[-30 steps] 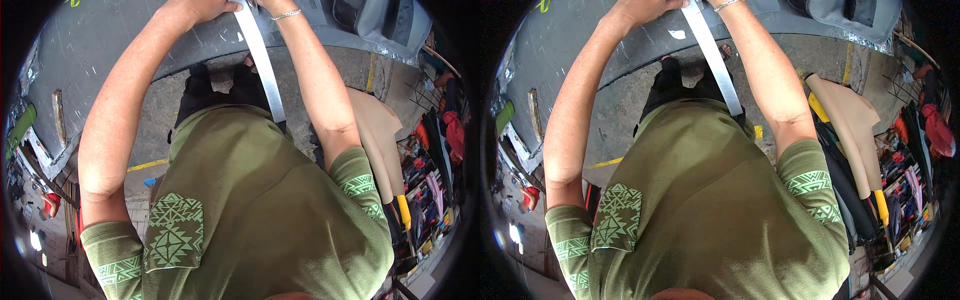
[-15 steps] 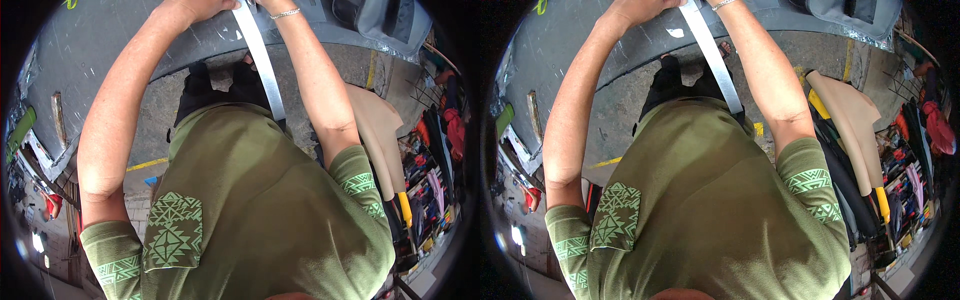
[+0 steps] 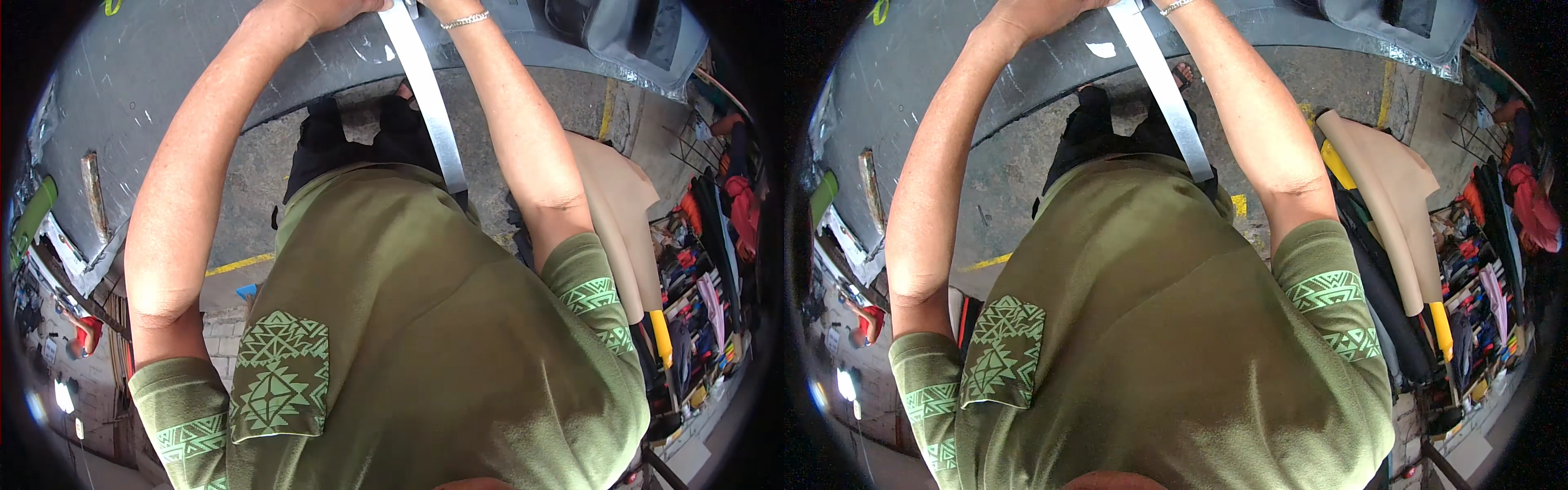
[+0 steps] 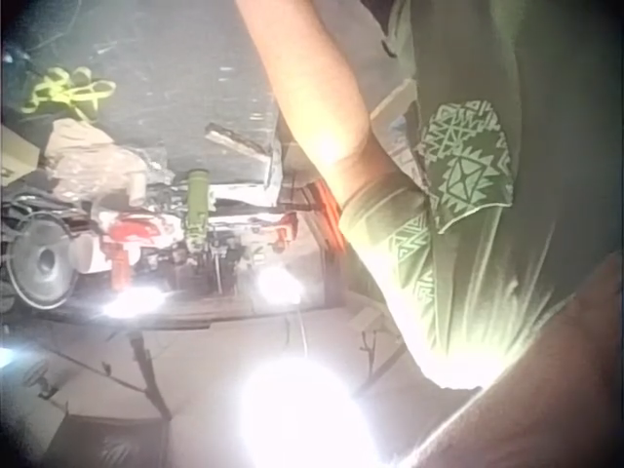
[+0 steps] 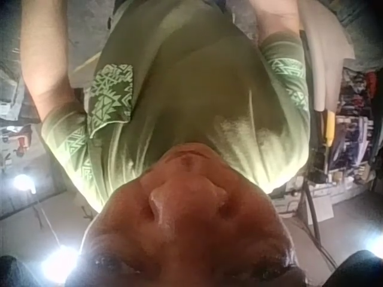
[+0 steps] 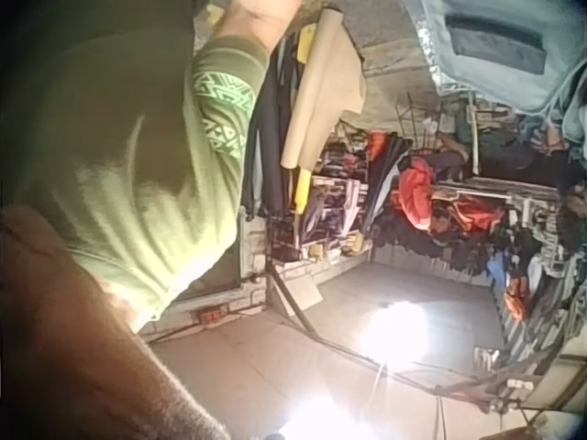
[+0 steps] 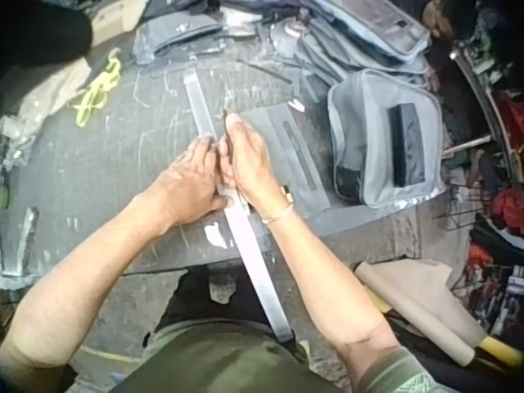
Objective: Cutting fabric material for bag production using a utility knife and a metal ruler on a workbench.
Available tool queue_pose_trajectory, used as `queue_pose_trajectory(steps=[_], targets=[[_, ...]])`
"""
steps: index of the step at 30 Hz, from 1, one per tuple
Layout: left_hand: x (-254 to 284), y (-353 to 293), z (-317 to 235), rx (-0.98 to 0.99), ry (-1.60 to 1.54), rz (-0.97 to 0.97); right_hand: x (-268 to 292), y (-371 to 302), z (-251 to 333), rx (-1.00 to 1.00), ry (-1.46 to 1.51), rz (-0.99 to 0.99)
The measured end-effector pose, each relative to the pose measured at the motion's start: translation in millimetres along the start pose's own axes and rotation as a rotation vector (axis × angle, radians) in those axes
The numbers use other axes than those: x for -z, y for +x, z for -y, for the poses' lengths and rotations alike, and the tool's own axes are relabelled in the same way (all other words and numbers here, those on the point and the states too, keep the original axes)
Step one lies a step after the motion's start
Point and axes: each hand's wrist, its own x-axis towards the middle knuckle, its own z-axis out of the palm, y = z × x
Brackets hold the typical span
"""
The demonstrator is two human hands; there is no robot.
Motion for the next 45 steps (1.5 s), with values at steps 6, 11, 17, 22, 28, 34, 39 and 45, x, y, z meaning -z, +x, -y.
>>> queue_pose_trajectory(steps=[6, 11, 17, 22, 28, 34, 39, 45], targets=[[-19, -6, 44, -0.362, -0.820, -0.068, -13, -3, 18, -0.312, -0.160, -0.251], [-18, -5, 18, -0.150, -0.406, -0.061, -29, -12, 37, -0.318, -0.265, -0.209], [-11, 1, 3, 0.012, -0.007, -0.018, 3, -1, -13, 0.347, -0.328, -0.006], [-6, 0, 3, 0.014, -0.038, -0.027, -5, -2, -2, 0.111, -0.382, -0.075], [-22, 2, 10, 0.007, -0.043, -0.053, -1, 2, -11, 0.299, -0.299, 0.044], [-11, 1, 0, -0.019, -0.067, -0.072, 2, 6, -18, 0.184, -0.155, 0.044], [-11, -5, 5, 0.005, -0.064, -0.021, -31, 10, 28, -0.382, -0.173, -0.224], [-27, 12, 17, -0.044, -0.079, -0.103, -13, 4, 14, 0.115, -0.108, -0.010]])
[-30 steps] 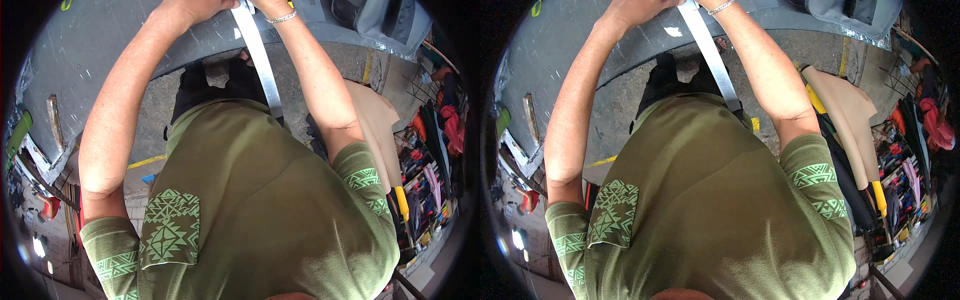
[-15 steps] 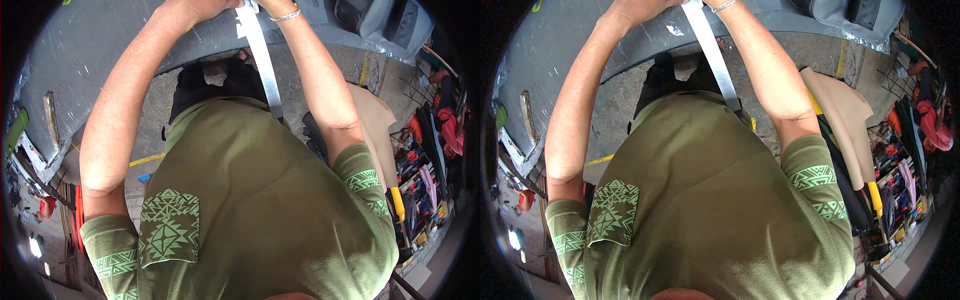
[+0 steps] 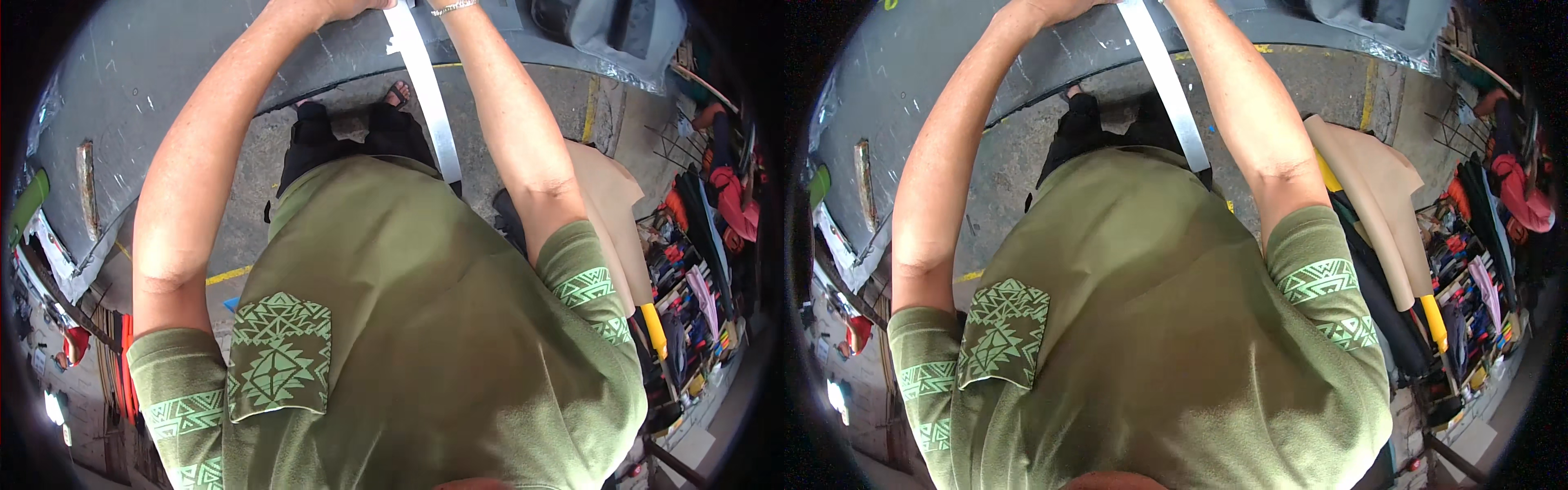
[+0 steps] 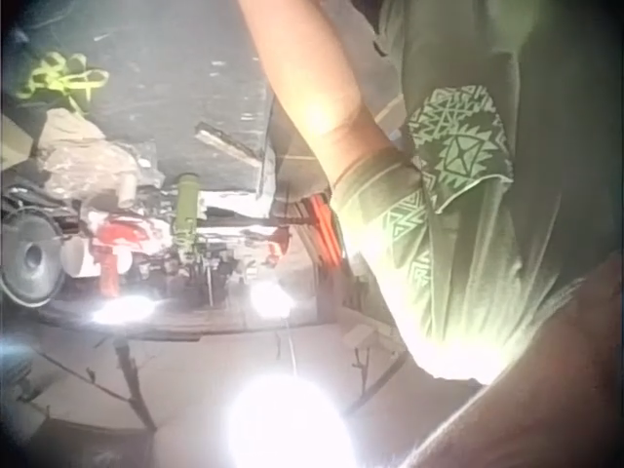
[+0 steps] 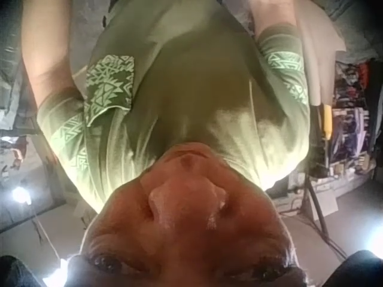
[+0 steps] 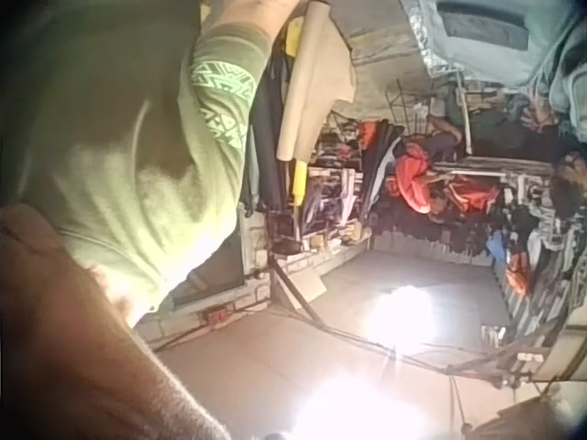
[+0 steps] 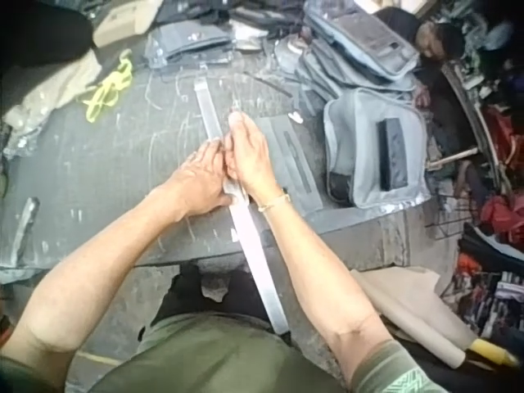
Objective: Cutting fabric material for bag production using a utility knife and a metal ruler on a workbench.
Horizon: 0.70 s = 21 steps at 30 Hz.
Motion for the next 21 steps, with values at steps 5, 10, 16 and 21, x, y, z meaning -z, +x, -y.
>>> queue_pose_trajectory(steps=[5, 10, 16, 21], targets=[[1, -6, 1, 0.073, 0.013, 0.020, 13, -36, 61, 0.156, -0.198, -0.042], [-11, -7, 6, 0.118, -0.042, 0.004, 82, -88, 88, 0.445, -0.807, -0.151], [-10, -10, 4, 0.083, -0.162, -0.005, 128, -196, 93, 0.041, 0.364, -0.405], [-5, -11, 6, 0.086, -0.152, 0.032, 100, -240, 42, -0.047, 0.487, -0.295]])
